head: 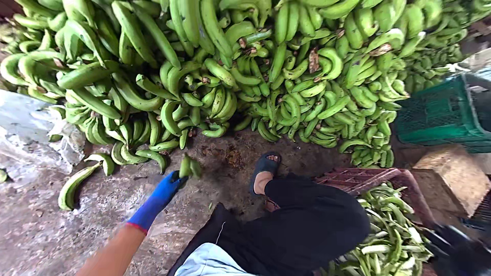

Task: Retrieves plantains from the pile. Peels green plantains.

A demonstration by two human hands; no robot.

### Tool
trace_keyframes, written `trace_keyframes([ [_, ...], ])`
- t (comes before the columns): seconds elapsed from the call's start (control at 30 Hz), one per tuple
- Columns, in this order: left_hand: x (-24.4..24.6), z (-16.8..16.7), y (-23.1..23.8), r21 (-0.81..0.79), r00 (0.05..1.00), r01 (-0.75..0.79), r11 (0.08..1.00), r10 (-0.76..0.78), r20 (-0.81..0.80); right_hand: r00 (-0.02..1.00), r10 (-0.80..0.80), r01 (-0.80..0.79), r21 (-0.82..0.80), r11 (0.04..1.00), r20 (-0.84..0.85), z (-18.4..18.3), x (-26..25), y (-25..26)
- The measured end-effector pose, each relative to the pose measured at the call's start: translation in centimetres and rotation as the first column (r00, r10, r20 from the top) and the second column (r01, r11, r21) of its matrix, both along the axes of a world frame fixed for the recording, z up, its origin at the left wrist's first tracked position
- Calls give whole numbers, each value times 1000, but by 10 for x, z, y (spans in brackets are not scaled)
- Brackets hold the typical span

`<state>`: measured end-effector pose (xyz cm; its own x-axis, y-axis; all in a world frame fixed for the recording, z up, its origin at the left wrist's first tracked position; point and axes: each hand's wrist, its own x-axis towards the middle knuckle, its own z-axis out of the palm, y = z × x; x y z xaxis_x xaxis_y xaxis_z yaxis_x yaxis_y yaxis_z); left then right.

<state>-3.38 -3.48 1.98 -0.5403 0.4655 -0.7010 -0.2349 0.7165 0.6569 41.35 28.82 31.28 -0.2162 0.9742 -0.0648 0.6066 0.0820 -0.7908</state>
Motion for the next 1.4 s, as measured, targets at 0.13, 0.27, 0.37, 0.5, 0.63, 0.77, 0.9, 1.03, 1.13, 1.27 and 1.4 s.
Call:
trace_keyframes([
  [0.13, 41, 102, 112, 340, 886, 456, 823, -383, -261, 935, 328, -347, 159, 924, 132, -9, -34, -1],
  [0.27, 110, 216, 236, 515, 618, 786, 343, -455, -641, 944, 330, -318, 330, 889, 19, 0, -54, 1],
  [0.37, 180, 300, 302, 482, 416, 875, -50, -432, -800, 961, 155, -27, 481, 876, -228, 16, -30, 2],
  [0.5, 271, 351, 357, 672, 461, 714, -194, -593, -661, 846, -124, 391, 444, 806, -518, 48, 33, 3],
  [0.63, 333, 327, 406, 842, 469, 467, 272, -883, 24, 928, -71, 284, 571, 770, -366, 43, 89, -3],
  [0.77, 335, 278, 395, 791, 342, 414, 451, -882, 324, 965, 61, -226, 690, 688, 256, 14, 107, -4],
  [0.9, 344, 252, 401, 775, 199, 535, 337, -942, 272, 878, 66, -408, 668, 622, 475, -6, 95, -12],
  [1.03, 367, 274, 426, 709, 480, 614, 347, -877, 14, 945, 72, -256, 583, 771, 320, -16, 95, -20],
  [1.13, 368, 261, 453, 605, 692, 679, 416, -638, -338, 988, 48, -98, 348, 932, 148, -20, 95, -15],
  [1.27, 371, 260, 458, 554, 699, 712, 432, -515, -497, 998, 36, -31, 113, 993, -44, -14, 100, -6],
  [1.4, 376, 254, 458, 571, 740, 665, 481, -530, -415, 996, -8, 8, 9, 1000, -84, -8, 111, 1],
])
